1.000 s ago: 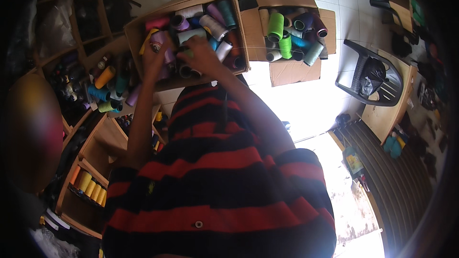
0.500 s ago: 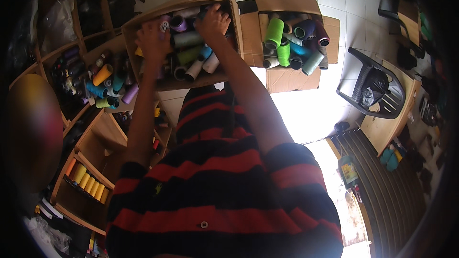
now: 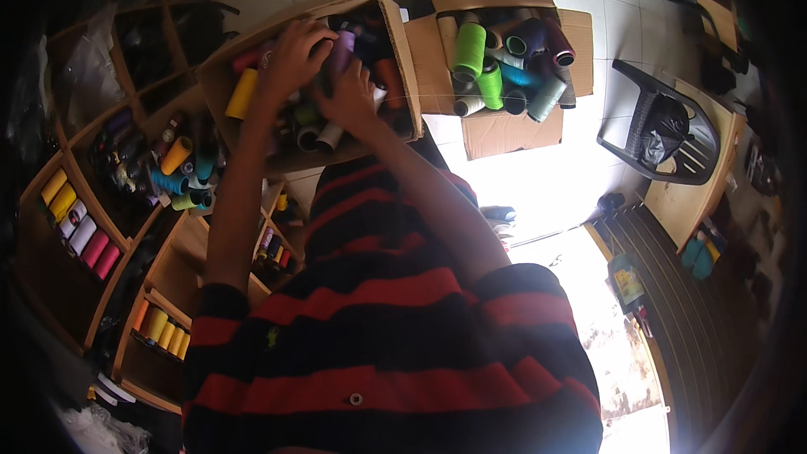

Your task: The person picks up yellow thread spools from a cardboard box by hand and places them on a wooden shelf.

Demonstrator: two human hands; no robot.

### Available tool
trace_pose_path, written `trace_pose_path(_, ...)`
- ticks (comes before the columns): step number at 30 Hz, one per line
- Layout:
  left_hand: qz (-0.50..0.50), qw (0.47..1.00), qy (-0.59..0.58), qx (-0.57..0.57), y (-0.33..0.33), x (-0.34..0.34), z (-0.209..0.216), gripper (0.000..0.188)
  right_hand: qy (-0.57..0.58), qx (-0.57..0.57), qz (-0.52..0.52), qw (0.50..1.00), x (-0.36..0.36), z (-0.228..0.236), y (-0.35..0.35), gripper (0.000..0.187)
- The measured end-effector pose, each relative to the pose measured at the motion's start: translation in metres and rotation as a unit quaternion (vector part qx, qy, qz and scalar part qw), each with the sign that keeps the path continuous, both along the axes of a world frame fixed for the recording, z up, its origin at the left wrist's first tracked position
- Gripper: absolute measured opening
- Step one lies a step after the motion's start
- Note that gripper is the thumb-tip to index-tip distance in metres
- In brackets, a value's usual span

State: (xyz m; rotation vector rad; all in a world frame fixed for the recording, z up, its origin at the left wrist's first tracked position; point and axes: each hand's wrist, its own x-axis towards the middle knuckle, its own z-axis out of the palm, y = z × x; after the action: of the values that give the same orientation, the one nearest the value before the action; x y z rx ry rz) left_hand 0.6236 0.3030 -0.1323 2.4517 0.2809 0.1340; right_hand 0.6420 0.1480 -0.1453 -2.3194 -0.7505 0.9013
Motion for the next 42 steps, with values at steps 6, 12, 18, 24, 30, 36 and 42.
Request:
trace_pose_path(6,-0.108,0.982,0.149,0.034,-0.004,0.01,-0.042,0.033,0.026,0.156,0.13,0.979,-0.005,0.011,-0.026,0.051)
trace_pose_path(12,-0.234,0.901,0.339,0.137,-0.009,-0.012,-0.033,0.042,-0.08,0.121,0.152,0.978,0.016,-0.017,-0.037,0.035)
trace_pose_path(18,-0.183,0.936,0.262,0.149,-0.027,-0.037,-0.026,0.038,-0.138,-0.008,0.164,0.977,0.044,-0.044,-0.025,0.039)
trace_pose_path(24,-0.153,0.936,0.281,0.146,-0.032,-0.022,-0.049,0.042,0.02,-0.049,0.092,0.994,0.048,-0.044,-0.024,0.042)
trace_pose_path(30,-0.219,0.917,0.266,0.202,-0.023,-0.008,-0.031,0.043,0.062,0.045,0.046,0.996,0.039,0.002,-0.056,0.035)
trace_pose_path(36,-0.3,0.914,0.216,0.167,0.007,-0.021,-0.015,0.039,-0.014,-0.006,0.059,0.998,0.004,0.048,-0.078,0.03)
trace_pose_path(42,-0.36,0.867,0.325,0.115,0.01,-0.001,-0.001,0.042,-0.044,0.023,0.082,0.995,0.002,0.052,-0.075,0.026)
